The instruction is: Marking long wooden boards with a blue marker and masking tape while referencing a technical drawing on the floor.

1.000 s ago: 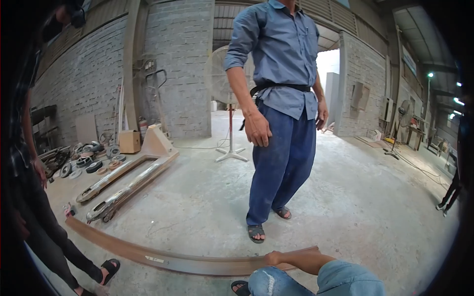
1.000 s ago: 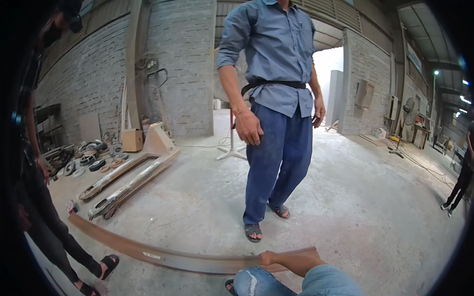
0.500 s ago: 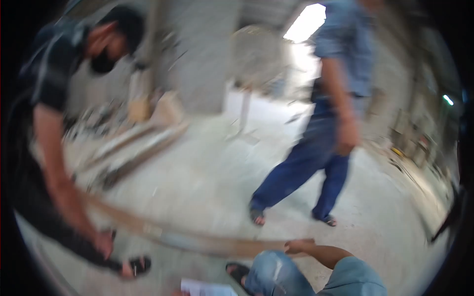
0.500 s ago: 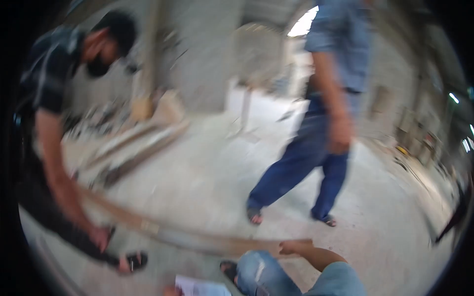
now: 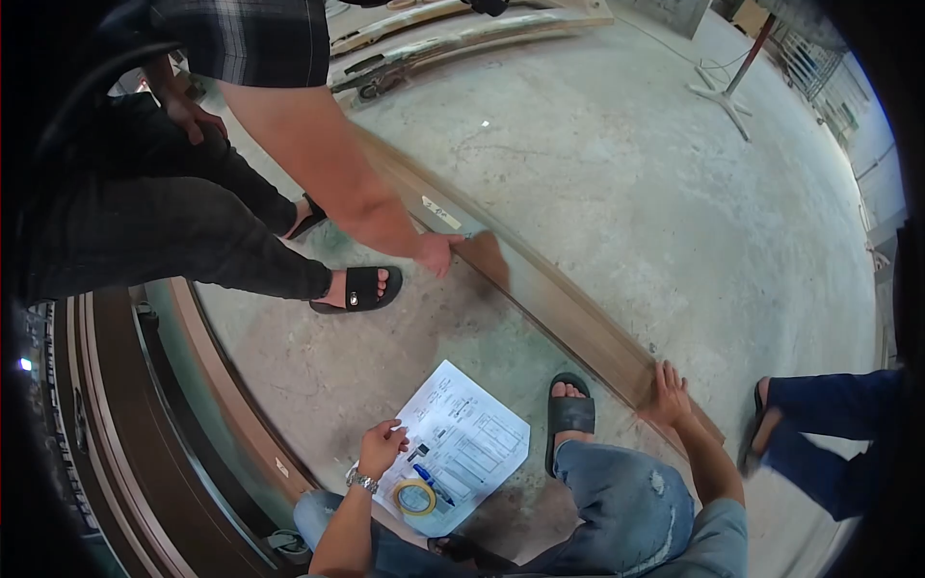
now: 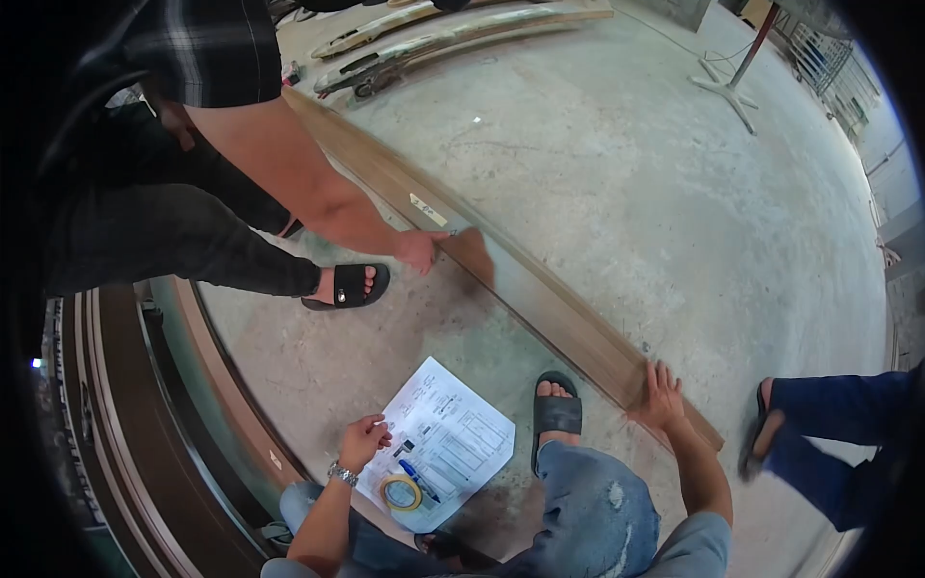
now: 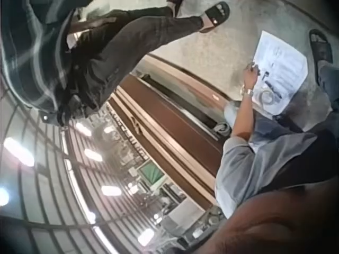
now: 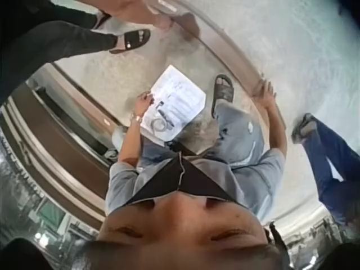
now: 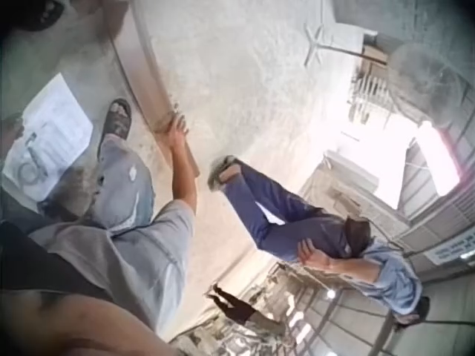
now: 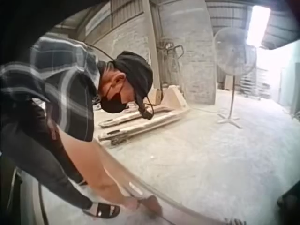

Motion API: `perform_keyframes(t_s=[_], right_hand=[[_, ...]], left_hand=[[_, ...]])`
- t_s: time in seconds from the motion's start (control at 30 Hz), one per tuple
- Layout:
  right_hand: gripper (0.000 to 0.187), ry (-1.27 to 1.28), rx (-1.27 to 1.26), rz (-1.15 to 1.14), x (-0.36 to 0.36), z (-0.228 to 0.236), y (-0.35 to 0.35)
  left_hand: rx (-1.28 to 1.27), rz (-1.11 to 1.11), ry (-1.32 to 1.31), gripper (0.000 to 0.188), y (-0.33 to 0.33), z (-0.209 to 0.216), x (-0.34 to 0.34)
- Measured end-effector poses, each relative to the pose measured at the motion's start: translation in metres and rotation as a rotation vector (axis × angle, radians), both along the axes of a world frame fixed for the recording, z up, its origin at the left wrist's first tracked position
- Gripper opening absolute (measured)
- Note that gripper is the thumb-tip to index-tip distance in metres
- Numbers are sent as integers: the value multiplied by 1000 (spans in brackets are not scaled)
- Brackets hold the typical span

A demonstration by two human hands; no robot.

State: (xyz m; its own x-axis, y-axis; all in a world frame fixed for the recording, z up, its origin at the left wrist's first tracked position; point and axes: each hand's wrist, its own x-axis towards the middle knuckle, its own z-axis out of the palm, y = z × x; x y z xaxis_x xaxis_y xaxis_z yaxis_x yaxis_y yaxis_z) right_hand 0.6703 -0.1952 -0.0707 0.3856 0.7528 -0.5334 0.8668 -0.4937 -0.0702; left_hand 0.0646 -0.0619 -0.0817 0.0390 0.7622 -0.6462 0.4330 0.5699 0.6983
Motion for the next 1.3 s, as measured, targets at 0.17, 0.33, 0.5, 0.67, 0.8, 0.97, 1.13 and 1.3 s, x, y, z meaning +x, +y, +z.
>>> perform_keyframes(t_s=[0.17,0.33,0.5,0.67,0.8,0.97,1.13,1.3], right_hand=[[135,-62,112,2,-11,-8,-21],[134,-112,162,10,-15,-13,-19],[131,-131,192,15,-17,-14,-18],[127,-131,215,11,-20,-14,-16],[131,-143,228,16,-19,-16,-20],[129,-167,186,13,-22,-16,-22],[130,-130,152,16,-16,-15,-27],[131,-118,100,66,-5,-16,-28]], left_hand=[[46,-145,-24,35,12,-11,38],[69,-248,-10,37,16,-7,61],[34,-291,22,37,12,-9,56],[53,-293,48,39,14,-13,47],[53,-286,40,40,12,-17,44],[49,-311,58,40,8,-22,39],[59,-322,99,41,5,-29,33],[71,-322,129,41,10,-29,34]])
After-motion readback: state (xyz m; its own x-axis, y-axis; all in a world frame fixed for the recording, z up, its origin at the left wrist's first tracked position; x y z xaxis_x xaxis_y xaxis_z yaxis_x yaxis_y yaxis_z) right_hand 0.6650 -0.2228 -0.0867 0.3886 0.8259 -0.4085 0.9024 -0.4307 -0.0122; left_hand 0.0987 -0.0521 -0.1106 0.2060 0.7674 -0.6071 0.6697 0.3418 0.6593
